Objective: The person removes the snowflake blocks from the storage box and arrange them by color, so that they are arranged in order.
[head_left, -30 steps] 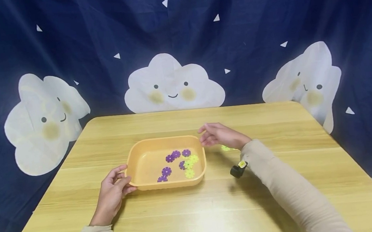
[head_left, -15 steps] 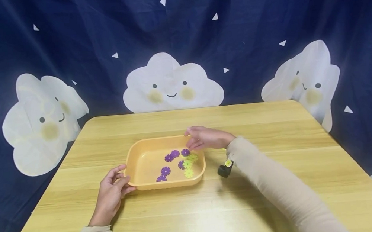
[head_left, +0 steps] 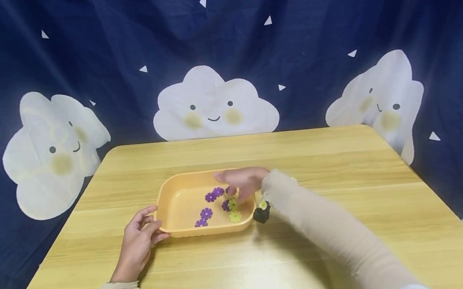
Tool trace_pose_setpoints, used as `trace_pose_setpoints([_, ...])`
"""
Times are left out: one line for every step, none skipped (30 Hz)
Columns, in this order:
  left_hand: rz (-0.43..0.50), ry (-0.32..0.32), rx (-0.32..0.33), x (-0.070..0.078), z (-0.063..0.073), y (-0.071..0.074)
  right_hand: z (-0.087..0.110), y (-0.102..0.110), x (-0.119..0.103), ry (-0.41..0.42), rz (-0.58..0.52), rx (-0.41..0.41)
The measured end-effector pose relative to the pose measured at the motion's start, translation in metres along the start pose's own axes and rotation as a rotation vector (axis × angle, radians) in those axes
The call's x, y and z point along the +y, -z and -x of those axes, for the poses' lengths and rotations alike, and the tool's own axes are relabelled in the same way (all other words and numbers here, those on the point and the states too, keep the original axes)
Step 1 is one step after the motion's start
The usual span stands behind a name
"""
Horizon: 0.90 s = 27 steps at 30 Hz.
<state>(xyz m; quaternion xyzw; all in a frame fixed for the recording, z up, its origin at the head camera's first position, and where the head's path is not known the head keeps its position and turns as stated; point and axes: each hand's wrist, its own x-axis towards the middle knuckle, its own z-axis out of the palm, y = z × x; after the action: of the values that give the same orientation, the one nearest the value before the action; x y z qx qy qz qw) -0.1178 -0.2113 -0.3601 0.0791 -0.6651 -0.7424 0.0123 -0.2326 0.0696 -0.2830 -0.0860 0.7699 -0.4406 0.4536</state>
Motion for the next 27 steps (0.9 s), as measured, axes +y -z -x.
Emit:
trace_pose_setpoints([-0.002, 0.000, -0.002, 0.000, 0.000, 0.000, -0.002, -0.002, -0.001, -0.009, 0.005, -0.013])
trace_pose_setpoints([-0.004, 0.001, -0.003, 0.000, 0.000, 0.000, -0.004, -0.003, -0.001, -0.018, 0.010, -0.023])
trace_pose_setpoints([-0.006, 0.001, -0.005, 0.000, 0.000, 0.000, -0.005, -0.005, -0.002, -0.021, 0.020, -0.025])
trace_pose_setpoints([-0.007, 0.001, -0.007, 0.000, 0.000, 0.000, -0.008, -0.005, -0.002, -0.013, 0.025, -0.030])
trace_pose_setpoints([-0.007, 0.000, -0.008, 0.000, -0.001, 0.001, -0.010, -0.006, -0.003, -0.005, 0.026, -0.034])
trace_pose_setpoints([-0.006, 0.000, -0.009, 0.001, -0.001, 0.001, -0.012, -0.006, -0.004, 0.005, 0.029, -0.035])
trace_pose_setpoints([-0.005, 0.000, -0.010, 0.001, -0.001, 0.001, -0.014, -0.007, -0.005, 0.017, 0.033, -0.034])
trace_pose_setpoints([-0.004, -0.001, -0.010, 0.001, -0.001, 0.001, -0.016, -0.007, -0.005, 0.037, 0.028, -0.037])
trace_pose_setpoints([-0.005, 0.000, -0.011, 0.001, -0.001, 0.001, -0.019, -0.007, -0.006, 0.059, 0.017, -0.042])
trace_pose_setpoints([-0.006, 0.000, -0.011, 0.001, -0.001, 0.001, -0.022, -0.007, -0.006, 0.085, 0.005, -0.054])
trace_pose_setpoints([-0.006, 0.000, -0.012, 0.001, -0.001, 0.001, -0.025, -0.007, -0.006, 0.107, -0.006, -0.060])
trace_pose_setpoints([-0.006, 0.000, -0.012, 0.001, -0.001, 0.001, -0.027, -0.007, -0.005, 0.125, -0.013, -0.064])
trace_pose_setpoints([-0.008, 0.000, -0.014, 0.001, -0.001, 0.001, -0.029, -0.006, -0.005, 0.142, -0.017, -0.068])
trace_pose_setpoints([-0.009, 0.000, -0.014, 0.001, 0.000, 0.001, -0.031, -0.005, -0.004, 0.159, -0.018, -0.069])
trace_pose_setpoints([-0.009, 0.001, -0.015, 0.001, 0.000, 0.001, -0.032, -0.004, -0.003, 0.172, -0.014, -0.066])
trace_pose_setpoints([-0.008, 0.000, -0.015, 0.001, 0.000, 0.001, -0.034, -0.002, -0.003, 0.189, -0.006, -0.064])
trace_pose_setpoints([-0.007, 0.000, -0.014, 0.002, 0.000, 0.001, -0.034, -0.001, -0.003, 0.196, 0.005, -0.054])
trace_pose_setpoints([-0.008, 0.000, -0.012, 0.002, 0.000, 0.001, -0.035, 0.000, -0.003, 0.200, 0.024, -0.044])
trace_pose_setpoints([-0.009, 0.001, -0.011, 0.002, 0.000, 0.001, -0.036, 0.001, -0.004, 0.204, 0.050, -0.034])
trace_pose_setpoints([-0.010, 0.002, -0.009, 0.002, 0.000, 0.001, -0.037, 0.003, -0.004, 0.207, 0.079, -0.027])
trace_pose_setpoints([-0.012, 0.003, -0.009, 0.001, 0.000, 0.002, -0.038, 0.004, -0.005, 0.210, 0.112, -0.023])
trace_pose_setpoints([-0.014, 0.003, -0.009, 0.002, 0.000, 0.002, -0.039, 0.005, -0.005, 0.215, 0.154, -0.018])
trace_pose_setpoints([-0.016, 0.003, -0.009, 0.002, 0.000, 0.002, -0.039, 0.006, -0.006, 0.219, 0.202, -0.019])
trace_pose_setpoints([-0.018, 0.003, -0.010, 0.001, 0.000, 0.002, -0.040, 0.006, -0.007, 0.228, 0.259, -0.028])
trace_pose_setpoints([-0.020, 0.004, -0.011, 0.001, 0.000, 0.002, -0.041, 0.007, -0.007, 0.244, 0.331, -0.036])
trace_pose_setpoints([-0.020, 0.004, -0.012, 0.001, 0.000, 0.002, -0.042, 0.007, -0.008, 0.261, 0.405, -0.047])
trace_pose_setpoints([-0.021, 0.006, -0.012, 0.001, 0.000, 0.002, -0.043, 0.007, -0.008, 0.280, 0.483, -0.058])
